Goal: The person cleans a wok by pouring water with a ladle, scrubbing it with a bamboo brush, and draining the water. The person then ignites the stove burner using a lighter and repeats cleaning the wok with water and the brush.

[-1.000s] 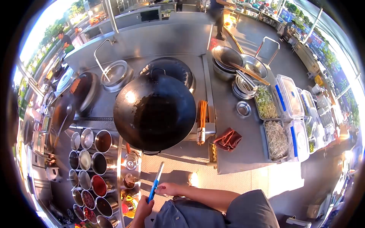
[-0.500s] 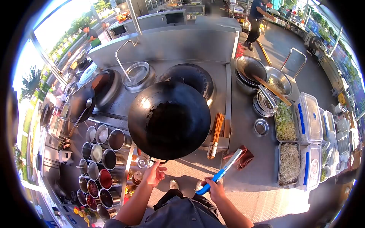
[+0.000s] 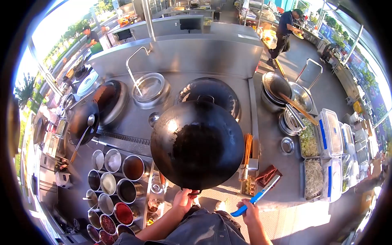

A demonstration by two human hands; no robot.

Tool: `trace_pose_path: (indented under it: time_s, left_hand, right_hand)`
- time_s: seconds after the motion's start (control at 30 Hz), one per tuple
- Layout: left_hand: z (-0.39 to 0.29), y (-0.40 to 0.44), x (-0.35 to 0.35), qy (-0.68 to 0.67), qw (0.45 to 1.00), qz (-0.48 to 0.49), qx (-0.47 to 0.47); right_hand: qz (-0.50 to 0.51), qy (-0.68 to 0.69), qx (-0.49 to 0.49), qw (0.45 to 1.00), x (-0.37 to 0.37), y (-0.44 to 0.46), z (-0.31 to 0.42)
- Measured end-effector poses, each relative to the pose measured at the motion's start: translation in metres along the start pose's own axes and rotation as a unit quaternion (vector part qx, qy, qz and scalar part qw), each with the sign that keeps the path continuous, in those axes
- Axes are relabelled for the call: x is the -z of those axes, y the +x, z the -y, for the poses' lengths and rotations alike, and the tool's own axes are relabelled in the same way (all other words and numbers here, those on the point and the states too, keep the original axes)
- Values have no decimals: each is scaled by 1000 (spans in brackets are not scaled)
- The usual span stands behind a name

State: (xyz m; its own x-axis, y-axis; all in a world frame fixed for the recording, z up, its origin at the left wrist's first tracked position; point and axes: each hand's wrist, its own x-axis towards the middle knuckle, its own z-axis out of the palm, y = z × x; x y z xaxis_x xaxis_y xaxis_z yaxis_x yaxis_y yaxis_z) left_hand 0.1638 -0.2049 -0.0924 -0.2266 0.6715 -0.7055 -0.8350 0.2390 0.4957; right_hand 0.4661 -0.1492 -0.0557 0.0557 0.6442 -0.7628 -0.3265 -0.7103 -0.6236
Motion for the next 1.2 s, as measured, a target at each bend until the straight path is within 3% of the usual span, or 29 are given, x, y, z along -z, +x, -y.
trace_pose_path:
  time_s: [0.27,0.4,0.63,1.07,1.13,1.2]
  left_hand:
    - [-35,-7,22,-52,998,28,-14]
    - [-71,-28,-4,-43,999,-10,-27]
    - [-127,-15,-19,-35,997,6,-62]
    - [-331,190,-75,-42,987,83,-135]
    - [-349,236,-71,-64,983,121,-121]
    - [-366,261,-73,-81,978,148,-121]
  right_hand:
    - [-7,8,21,1000,-4,0,3]
    - [19,10,11,1000,-6,14,15]
    - [52,-22,8,998,-24,39,38]
    - [-46,-13,-20,999,-77,54,22]
    - [27,-2,19,999,-54,81,-4]
    - [-2,-13,18,1000,-64,73,-1]
